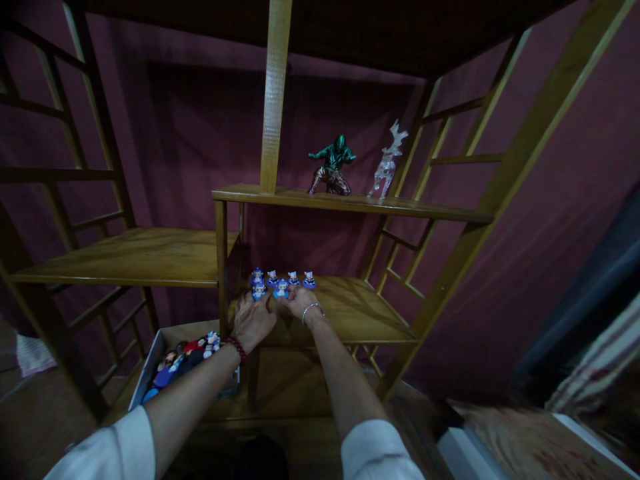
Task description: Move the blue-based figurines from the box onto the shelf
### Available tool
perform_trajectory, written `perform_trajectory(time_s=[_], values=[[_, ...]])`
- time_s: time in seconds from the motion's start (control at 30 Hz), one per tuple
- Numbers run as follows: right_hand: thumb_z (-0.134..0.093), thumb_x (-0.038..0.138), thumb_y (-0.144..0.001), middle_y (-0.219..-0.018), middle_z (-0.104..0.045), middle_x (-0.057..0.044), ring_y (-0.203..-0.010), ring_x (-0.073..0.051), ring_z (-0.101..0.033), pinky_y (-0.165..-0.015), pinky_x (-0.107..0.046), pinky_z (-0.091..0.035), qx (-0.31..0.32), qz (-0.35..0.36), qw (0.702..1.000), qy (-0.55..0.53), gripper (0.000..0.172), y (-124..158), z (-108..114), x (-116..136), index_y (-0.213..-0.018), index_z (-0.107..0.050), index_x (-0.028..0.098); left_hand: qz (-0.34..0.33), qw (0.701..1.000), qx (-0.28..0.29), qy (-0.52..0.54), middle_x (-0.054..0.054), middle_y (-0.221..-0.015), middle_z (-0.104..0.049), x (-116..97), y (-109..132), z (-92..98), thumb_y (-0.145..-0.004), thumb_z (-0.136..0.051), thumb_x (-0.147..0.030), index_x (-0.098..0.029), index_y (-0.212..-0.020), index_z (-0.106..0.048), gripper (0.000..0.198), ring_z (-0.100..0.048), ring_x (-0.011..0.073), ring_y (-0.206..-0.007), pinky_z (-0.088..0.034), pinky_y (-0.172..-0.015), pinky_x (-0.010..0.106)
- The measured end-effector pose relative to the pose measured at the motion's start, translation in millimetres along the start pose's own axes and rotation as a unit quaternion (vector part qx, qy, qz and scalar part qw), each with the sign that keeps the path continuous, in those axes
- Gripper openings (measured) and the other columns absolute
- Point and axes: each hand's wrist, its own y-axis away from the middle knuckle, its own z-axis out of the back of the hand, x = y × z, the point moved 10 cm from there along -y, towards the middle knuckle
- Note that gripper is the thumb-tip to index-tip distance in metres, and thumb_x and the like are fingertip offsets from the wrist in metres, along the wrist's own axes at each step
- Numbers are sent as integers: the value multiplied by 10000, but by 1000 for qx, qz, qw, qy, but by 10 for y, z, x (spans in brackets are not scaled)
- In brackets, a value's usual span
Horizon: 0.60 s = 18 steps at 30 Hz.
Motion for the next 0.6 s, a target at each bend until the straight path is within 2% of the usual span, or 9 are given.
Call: perform_trajectory(time_s=[0.13, 0.4, 0.5, 0.6], values=[[-538, 457, -661, -534, -463, 50, -475, -68, -391, -475, -190, -272, -5, -1, 1000, 8, 273, -8, -1, -2, -604, -481, 196, -3, 1000, 11, 12, 76, -1160, -478, 13, -10, -52, -704, -463, -291, -248, -1149, -497, 448, -347, 260, -1134, -250, -941, 371], [-537, 429, -670, -548, -477, 47, -488, -71, -403, -474, -188, -283, 7, 8, 1000, 5, 236, 16, -2, 43, -645, -516, 196, -6, 1000, -17, 6, 58, -1155, -501, 17, -1, -45, -708, -461, -277, -255, -1019, -596, 340, -294, 265, -1192, -216, -982, 380], [-554, 374, -667, -591, -506, 39, -522, -80, -429, -495, -185, -315, -1, 10, 1000, -10, 217, 49, 23, 59, -784, -567, 191, -15, 999, -31, 7, 72, -1177, -480, 2, 33, -4, -717, -450, -272, -234, -1015, -598, 335, -295, 269, -1192, -221, -983, 381], [-564, 310, -666, -624, -523, 30, -557, -89, -456, -540, -189, -354, -11, -2, 999, -30, 319, 68, 34, 18, -956, -564, 179, -19, 999, -40, 8, 89, -1207, -450, 3, 83, 43, -713, -454, -252, -205, -1039, -584, 354, -273, 276, -1203, -212, -988, 380]])
